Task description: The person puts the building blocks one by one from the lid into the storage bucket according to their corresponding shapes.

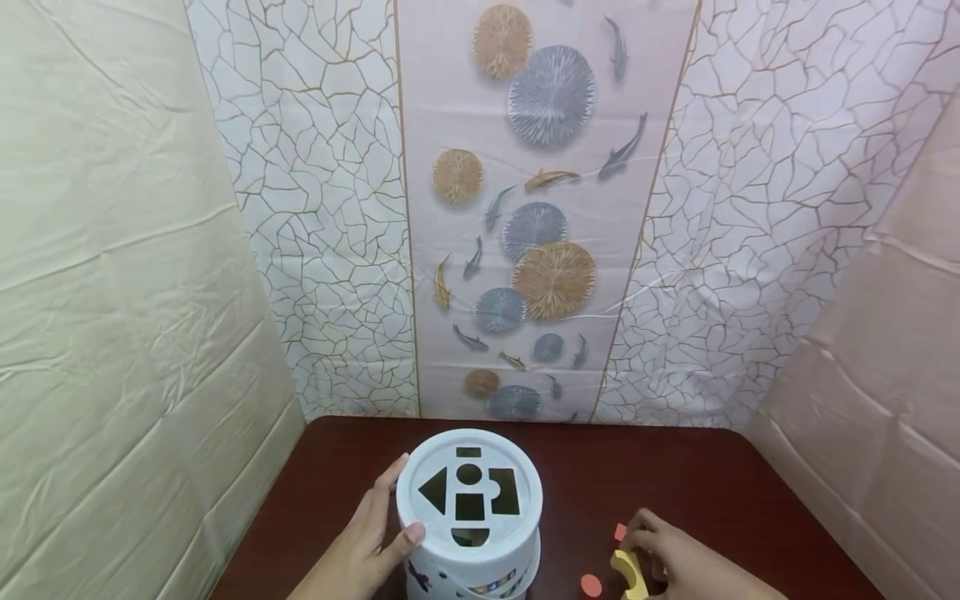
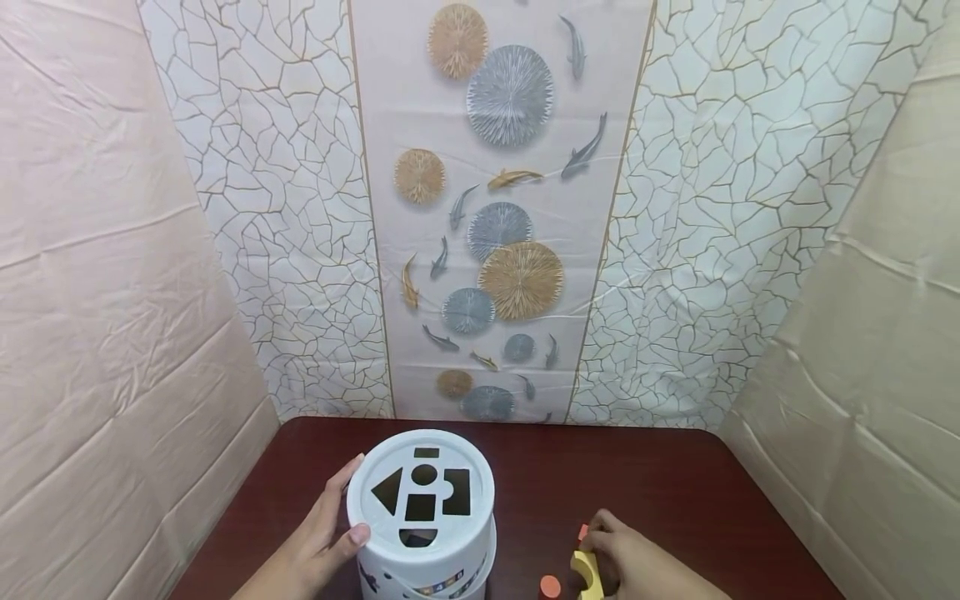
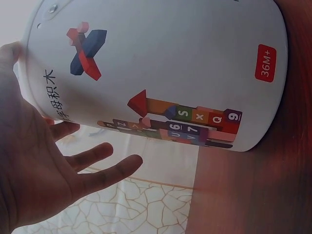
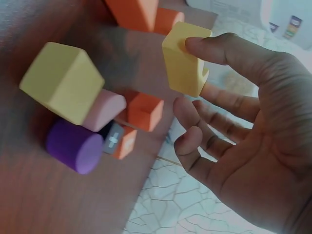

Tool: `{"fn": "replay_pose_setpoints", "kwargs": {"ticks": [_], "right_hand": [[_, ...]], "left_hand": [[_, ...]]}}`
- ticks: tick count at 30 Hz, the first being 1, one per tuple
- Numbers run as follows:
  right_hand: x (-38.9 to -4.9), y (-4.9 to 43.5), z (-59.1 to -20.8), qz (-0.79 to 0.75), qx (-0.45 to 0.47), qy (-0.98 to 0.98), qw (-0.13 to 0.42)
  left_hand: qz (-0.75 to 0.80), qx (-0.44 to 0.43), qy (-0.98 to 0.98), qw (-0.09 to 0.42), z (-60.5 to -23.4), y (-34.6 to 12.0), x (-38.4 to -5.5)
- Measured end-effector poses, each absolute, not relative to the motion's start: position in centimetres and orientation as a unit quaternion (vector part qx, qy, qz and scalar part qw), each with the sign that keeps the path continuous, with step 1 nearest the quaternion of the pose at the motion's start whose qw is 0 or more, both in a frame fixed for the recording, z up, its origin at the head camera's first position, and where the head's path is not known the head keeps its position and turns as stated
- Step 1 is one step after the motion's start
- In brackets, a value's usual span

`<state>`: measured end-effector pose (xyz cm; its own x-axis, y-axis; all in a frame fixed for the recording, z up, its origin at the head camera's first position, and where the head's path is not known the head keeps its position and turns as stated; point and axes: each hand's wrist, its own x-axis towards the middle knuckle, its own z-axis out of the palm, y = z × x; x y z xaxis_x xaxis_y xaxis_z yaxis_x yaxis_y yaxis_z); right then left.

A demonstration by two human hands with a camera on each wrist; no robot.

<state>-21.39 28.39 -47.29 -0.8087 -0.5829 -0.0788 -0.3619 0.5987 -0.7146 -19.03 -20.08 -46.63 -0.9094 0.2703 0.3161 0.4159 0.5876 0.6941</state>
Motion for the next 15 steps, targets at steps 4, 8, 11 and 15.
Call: {"fn": "replay_pose_setpoints", "kwargs": {"ticks": [4,8,11,15], "right_hand": [[-20.9,28.0,-46.0,-0.340,-0.284,0.888,0.124],[-20.4,27.6,-44.8,-0.333,-0.302,0.888,0.098],[-20.2,27.3,-43.9,-0.330,-0.300,0.890,0.092],[-20.0,26.8,-43.1,-0.326,-0.314,0.889,0.064]], "left_hand": [[-0.412,-0.195,-0.886,0.087,-46.6,-20.1,-19.0],[-0.413,-0.196,-0.886,0.086,-46.5,-20.1,-19.0],[-0.414,-0.193,-0.886,0.082,-46.5,-20.1,-19.0],[-0.415,-0.190,-0.886,0.084,-46.6,-20.1,-18.9]]}}
